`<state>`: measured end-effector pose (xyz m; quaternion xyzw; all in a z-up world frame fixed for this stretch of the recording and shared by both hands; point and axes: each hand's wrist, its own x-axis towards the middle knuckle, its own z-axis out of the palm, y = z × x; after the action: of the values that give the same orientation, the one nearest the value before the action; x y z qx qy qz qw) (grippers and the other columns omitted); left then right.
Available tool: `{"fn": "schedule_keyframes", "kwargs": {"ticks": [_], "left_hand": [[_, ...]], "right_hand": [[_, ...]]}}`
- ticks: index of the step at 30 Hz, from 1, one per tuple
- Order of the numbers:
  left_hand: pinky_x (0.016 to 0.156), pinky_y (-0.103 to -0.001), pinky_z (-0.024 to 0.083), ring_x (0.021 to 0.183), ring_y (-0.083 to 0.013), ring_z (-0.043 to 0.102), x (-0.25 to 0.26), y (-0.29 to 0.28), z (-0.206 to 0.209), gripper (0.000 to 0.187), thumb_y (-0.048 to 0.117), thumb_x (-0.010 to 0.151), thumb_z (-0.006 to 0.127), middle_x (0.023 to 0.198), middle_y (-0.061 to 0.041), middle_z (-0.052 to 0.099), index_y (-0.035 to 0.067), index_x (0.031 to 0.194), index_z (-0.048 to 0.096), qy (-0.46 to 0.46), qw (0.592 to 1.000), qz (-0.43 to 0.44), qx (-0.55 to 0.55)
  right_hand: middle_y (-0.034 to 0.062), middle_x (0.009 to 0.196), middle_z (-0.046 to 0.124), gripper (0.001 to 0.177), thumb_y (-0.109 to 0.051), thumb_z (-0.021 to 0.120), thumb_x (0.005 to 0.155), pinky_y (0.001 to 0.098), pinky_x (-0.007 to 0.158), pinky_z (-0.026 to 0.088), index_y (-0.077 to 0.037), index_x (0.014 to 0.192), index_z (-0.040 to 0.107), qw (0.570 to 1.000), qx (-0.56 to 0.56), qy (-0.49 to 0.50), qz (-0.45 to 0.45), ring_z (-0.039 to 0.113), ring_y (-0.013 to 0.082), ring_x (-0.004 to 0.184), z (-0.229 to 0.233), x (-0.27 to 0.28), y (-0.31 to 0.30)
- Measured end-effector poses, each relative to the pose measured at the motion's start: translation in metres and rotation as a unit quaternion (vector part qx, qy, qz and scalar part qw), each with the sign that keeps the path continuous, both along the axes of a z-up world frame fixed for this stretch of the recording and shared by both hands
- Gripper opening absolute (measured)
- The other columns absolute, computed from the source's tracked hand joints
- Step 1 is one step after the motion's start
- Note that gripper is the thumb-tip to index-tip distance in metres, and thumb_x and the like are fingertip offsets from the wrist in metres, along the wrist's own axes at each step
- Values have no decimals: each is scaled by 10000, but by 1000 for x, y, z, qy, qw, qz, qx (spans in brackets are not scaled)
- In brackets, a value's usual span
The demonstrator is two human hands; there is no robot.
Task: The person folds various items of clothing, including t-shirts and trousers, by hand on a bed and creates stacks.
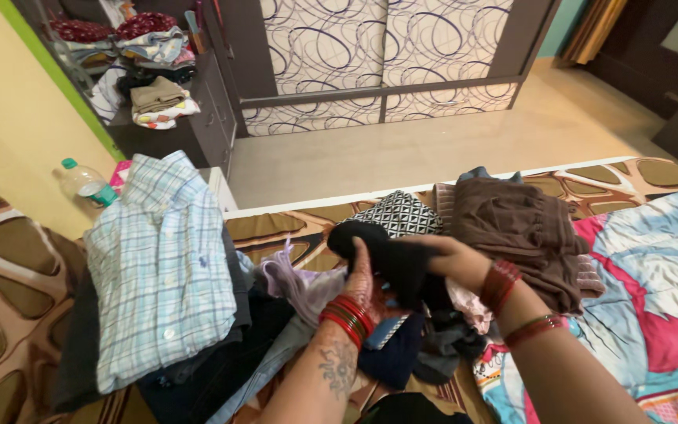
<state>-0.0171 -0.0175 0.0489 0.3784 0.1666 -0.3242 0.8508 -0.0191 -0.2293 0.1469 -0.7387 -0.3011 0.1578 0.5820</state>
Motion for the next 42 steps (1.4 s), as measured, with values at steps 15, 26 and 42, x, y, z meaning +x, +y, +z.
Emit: {"fn": "schedule_keyframes", "kwargs": {"ticks": [15,26,42], "left_hand": [[928,-443,567,1124,-266,666,145,-174,15,428,419,1009,483,1198,-149,670,88,1239,625,-376,924,3,72],[1024,-553,416,1316,-251,522,131,-95,-43,488,361,927,583,1426,6,548,272,1402,519,-189,976,11,106],[1073,-347,473,1233,-341,624,44,65,-128,526,81,731,721,1278,-173,663,130,1248,644,-337,680,-18,651]], "right_hand": [[63,1531,465,968,-124,823,530,545,1048,398,-236,1437,502,781,-366,-377,-338,434,326,1366,98,-42,-31],[-38,1700,141,923,-304,726,824,697,1160,184,-348,1592,217,715,-621,-38,-320,134,261,1561,-42,38,-102],[96,1612,396,948,-288,850,727,501,1054,386,-218,1567,417,809,-534,-236,-77,410,359,1422,-176,-27,94]]}}
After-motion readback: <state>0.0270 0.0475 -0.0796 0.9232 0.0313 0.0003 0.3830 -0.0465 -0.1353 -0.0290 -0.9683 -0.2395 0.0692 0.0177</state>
